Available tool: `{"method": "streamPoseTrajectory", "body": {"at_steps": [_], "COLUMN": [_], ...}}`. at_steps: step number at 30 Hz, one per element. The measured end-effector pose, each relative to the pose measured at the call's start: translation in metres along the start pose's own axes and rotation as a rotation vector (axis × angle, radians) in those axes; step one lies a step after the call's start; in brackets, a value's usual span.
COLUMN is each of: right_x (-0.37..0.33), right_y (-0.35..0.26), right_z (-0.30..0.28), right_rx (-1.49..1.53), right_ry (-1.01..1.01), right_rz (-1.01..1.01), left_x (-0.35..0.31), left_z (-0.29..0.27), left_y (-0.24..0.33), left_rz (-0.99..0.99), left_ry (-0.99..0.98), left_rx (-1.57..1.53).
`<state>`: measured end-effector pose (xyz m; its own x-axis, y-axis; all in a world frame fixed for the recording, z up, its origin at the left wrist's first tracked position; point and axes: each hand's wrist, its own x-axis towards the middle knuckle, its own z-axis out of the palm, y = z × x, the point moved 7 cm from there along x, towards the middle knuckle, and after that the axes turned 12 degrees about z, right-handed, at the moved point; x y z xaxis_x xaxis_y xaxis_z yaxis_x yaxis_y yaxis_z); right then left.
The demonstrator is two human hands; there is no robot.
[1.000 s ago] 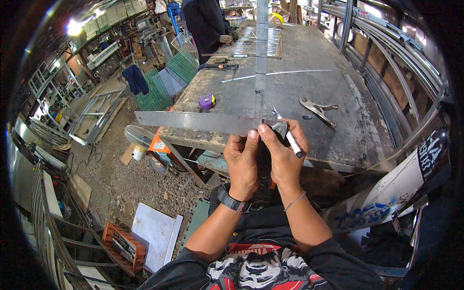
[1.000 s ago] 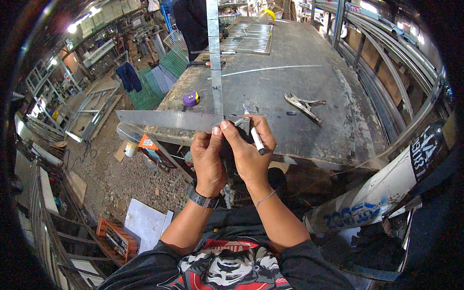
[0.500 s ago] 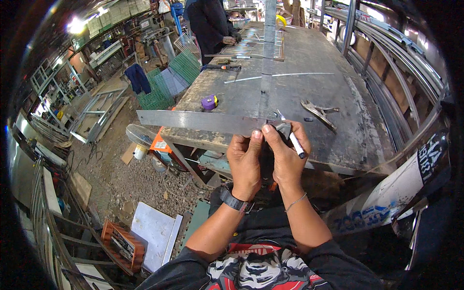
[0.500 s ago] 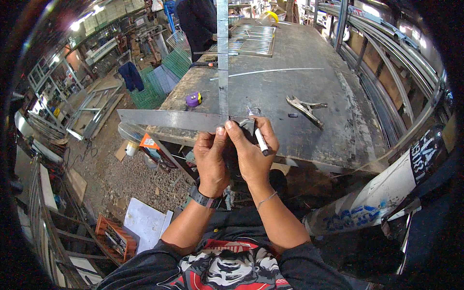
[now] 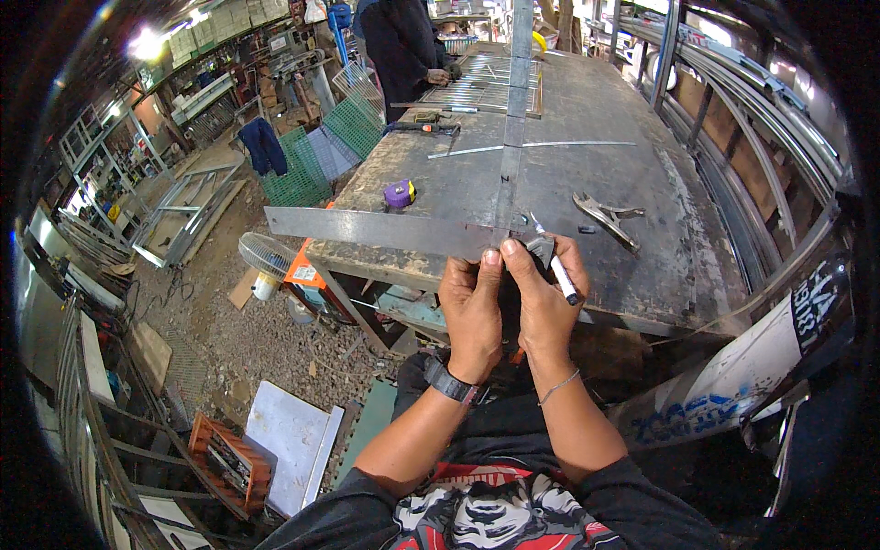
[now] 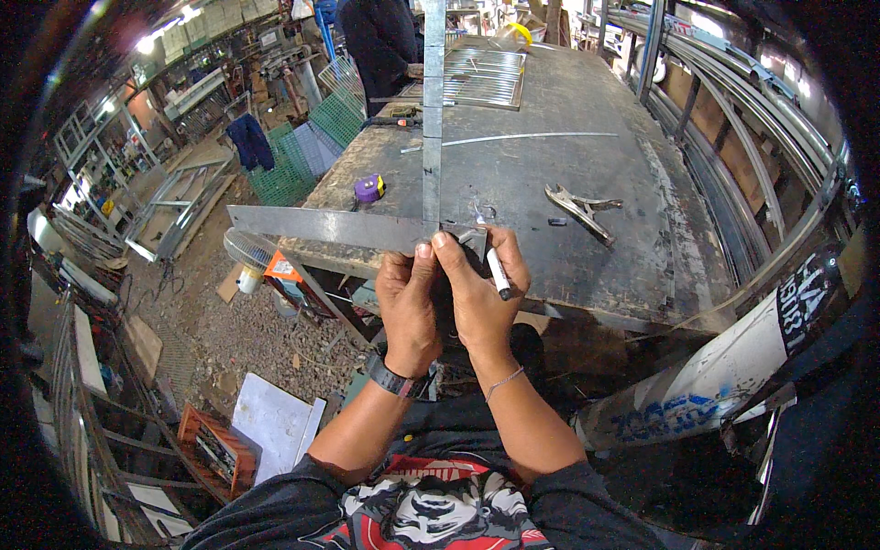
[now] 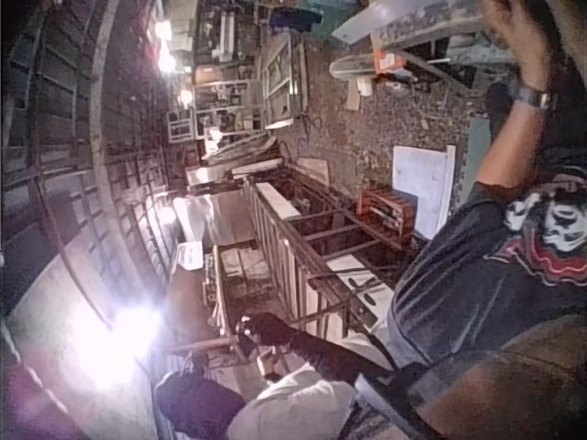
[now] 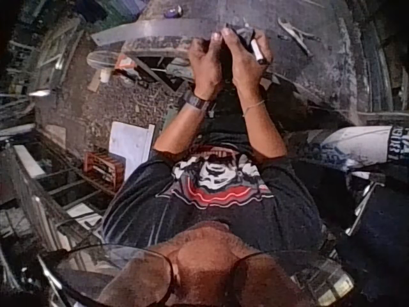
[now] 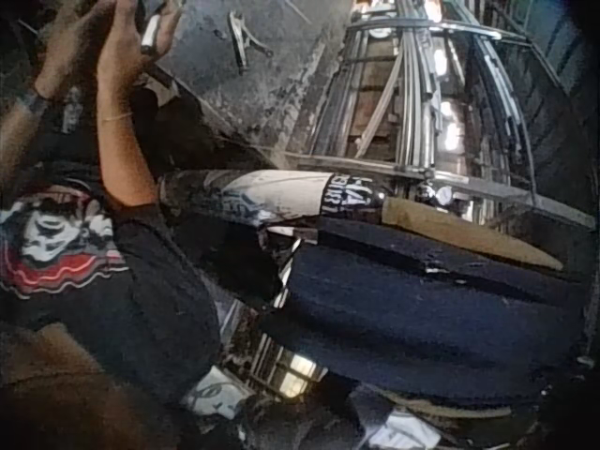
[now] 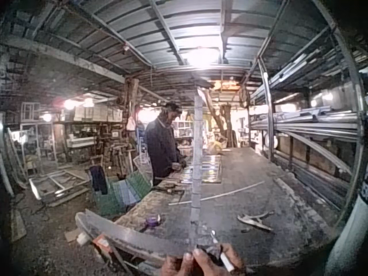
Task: The person uses a try square and a marker to draw perpendicular lines on a long metal bar. They repeatedly reposition the square along the bar and mark multiple points.
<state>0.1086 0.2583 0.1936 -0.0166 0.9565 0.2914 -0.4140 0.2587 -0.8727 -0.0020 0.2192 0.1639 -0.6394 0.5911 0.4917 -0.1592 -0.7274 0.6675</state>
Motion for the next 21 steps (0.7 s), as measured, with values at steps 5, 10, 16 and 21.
{"method": "streamPoseTrajectory", "body": {"at_steps": [5,10,16,21], "right_x": [0.0002,-0.0004,-0.0022,-0.0038], "right_y": [0.0038,0.0045,0.0023,0.0016], "right_z": [-0.0015,-0.0015,-0.0015,-0.0003], "right_rx": [-0.018,0.003,-0.028,-0.027], "right_ry": [0.007,0.01,0.015,0.017], "right_rz": [0.015,0.019,0.008,0.024], "left_x": [-0.0043,-0.0047,-0.0048,-0.0057], "left_z": [-0.0048,-0.0056,-0.0058,-0.007], "left_y": [-0.0056,-0.0041,-0.0055,-0.0028], "left_rz": [-0.084,-0.056,-0.056,-0.038], "left_ry": [0.041,0.033,0.037,0.039], "left_rx": [0.048,0.056,0.043,0.055]}}
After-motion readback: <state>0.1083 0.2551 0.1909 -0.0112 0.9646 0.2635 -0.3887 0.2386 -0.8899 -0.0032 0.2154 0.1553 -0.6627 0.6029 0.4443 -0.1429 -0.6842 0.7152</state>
